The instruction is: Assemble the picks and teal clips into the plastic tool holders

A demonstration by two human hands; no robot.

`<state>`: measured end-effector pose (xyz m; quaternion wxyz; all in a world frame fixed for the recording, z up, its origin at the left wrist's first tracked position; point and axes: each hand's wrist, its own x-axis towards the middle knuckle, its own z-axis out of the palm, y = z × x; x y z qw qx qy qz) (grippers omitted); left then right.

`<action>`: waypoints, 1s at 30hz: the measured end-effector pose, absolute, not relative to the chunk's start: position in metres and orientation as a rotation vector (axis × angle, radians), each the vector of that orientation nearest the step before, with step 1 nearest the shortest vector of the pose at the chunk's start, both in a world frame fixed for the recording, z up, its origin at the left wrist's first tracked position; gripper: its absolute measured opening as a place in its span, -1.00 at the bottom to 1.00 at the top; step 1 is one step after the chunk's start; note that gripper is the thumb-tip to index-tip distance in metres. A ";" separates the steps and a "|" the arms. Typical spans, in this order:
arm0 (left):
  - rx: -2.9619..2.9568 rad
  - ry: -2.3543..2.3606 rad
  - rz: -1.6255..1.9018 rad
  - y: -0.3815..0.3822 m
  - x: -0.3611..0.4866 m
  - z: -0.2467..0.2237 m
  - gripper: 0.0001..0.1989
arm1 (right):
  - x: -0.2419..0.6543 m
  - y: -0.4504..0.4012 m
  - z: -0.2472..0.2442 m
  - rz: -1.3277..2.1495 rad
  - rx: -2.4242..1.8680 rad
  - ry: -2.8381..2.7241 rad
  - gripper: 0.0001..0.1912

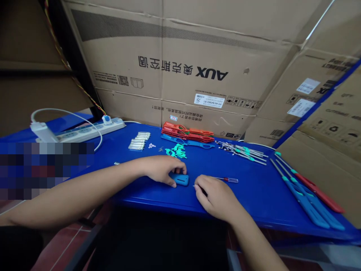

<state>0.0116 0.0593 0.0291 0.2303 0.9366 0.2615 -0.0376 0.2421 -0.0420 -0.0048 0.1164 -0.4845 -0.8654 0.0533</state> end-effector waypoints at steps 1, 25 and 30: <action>2.567 0.718 -0.107 0.061 0.011 0.029 -0.50 | 0.238 -0.036 -0.002 0.102 -1.389 -2.564 -0.76; 2.510 0.765 -0.127 0.071 0.013 0.022 -0.45 | 0.209 -0.008 0.021 -0.560 -1.140 -3.104 -0.82; 2.485 0.746 -0.099 0.071 0.013 0.023 -0.48 | 0.227 -0.020 0.014 -0.513 -1.164 -2.808 -0.67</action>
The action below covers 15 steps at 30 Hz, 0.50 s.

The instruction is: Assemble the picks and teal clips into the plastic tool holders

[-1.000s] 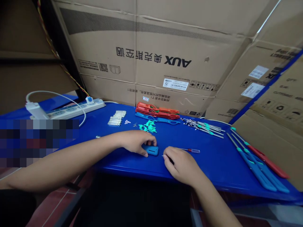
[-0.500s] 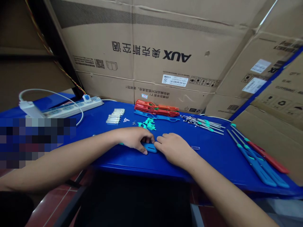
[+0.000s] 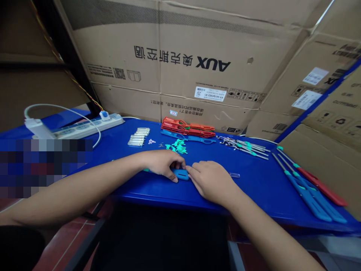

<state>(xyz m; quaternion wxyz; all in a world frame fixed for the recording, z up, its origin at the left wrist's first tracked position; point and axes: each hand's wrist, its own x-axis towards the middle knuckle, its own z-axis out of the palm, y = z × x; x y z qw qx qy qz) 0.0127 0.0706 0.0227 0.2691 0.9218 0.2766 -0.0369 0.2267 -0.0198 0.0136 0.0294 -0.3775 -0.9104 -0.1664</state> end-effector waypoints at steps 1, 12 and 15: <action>2.477 0.751 -0.099 0.071 0.013 0.023 -0.48 | 0.230 -0.021 0.012 -0.483 -1.171 -2.741 -0.65; 2.489 0.738 -0.106 0.072 0.013 0.022 -0.50 | 0.234 -0.025 -0.006 -0.522 -1.113 -2.672 -0.64; 2.492 0.743 -0.099 0.071 0.013 0.022 -0.52 | 0.233 -0.025 -0.006 -0.634 -1.071 -2.730 -0.66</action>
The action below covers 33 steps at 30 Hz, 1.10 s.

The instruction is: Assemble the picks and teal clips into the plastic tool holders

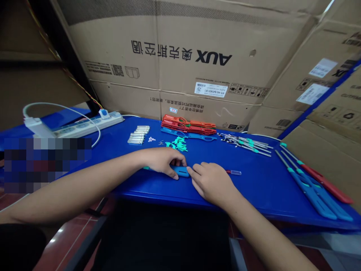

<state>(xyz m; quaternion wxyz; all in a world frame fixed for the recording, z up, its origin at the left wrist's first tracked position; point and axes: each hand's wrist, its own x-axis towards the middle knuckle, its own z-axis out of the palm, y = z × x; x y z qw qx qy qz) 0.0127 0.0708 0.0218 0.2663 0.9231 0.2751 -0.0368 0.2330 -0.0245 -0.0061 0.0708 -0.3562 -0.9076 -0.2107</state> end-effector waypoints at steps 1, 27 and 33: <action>2.495 0.742 -0.097 0.070 0.013 0.022 -0.53 | 0.233 -0.024 -0.006 -0.657 -1.064 -2.749 -0.67; 2.528 0.712 0.052 0.066 0.018 0.016 -0.53 | 0.273 -0.011 0.024 -0.100 -1.394 -2.652 -0.62; 2.486 0.757 0.024 0.065 0.019 0.018 -0.48 | 0.352 -0.010 0.016 0.217 -1.610 -2.516 -0.61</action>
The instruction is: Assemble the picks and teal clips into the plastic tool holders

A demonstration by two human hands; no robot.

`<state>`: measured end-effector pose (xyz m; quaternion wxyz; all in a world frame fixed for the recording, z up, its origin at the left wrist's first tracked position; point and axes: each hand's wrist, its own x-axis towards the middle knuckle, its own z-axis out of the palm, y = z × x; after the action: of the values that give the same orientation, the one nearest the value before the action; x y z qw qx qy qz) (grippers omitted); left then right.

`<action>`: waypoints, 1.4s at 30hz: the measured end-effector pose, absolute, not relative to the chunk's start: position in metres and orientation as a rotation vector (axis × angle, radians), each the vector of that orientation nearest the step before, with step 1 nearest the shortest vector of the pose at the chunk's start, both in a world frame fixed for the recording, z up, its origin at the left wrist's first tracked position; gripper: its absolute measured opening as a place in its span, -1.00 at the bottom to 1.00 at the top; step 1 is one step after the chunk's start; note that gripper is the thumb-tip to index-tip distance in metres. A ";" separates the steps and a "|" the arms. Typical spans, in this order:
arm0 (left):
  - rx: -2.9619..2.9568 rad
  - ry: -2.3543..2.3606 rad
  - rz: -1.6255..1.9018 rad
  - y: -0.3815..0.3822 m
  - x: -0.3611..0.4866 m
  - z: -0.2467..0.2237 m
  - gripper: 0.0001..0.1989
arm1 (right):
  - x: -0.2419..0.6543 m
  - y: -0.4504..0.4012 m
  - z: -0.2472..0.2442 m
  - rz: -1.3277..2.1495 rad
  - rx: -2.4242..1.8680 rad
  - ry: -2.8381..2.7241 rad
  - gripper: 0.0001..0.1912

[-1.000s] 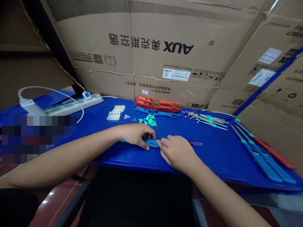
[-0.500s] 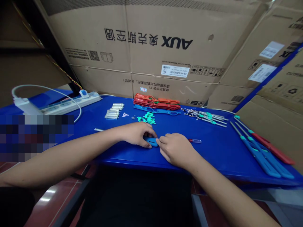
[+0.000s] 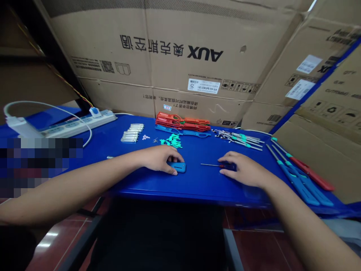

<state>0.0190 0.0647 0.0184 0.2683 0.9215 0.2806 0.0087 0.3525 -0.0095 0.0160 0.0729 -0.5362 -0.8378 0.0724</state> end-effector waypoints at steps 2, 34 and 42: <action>2.477 0.786 0.035 0.065 0.019 0.018 -0.43 | 0.360 -0.010 0.013 0.218 -1.624 -2.539 -0.67; 2.521 0.689 0.032 0.071 0.018 0.011 -0.42 | 0.253 0.008 0.099 0.040 -1.086 -2.860 -0.69; 2.497 0.698 0.029 0.072 0.018 0.009 -0.40 | 0.250 0.008 0.100 0.018 -1.154 -2.867 -0.69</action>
<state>0.0179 0.0720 0.0090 0.2707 0.9271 0.2592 0.0109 0.2498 0.0079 0.1000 0.0257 -0.3732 -0.9274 0.0058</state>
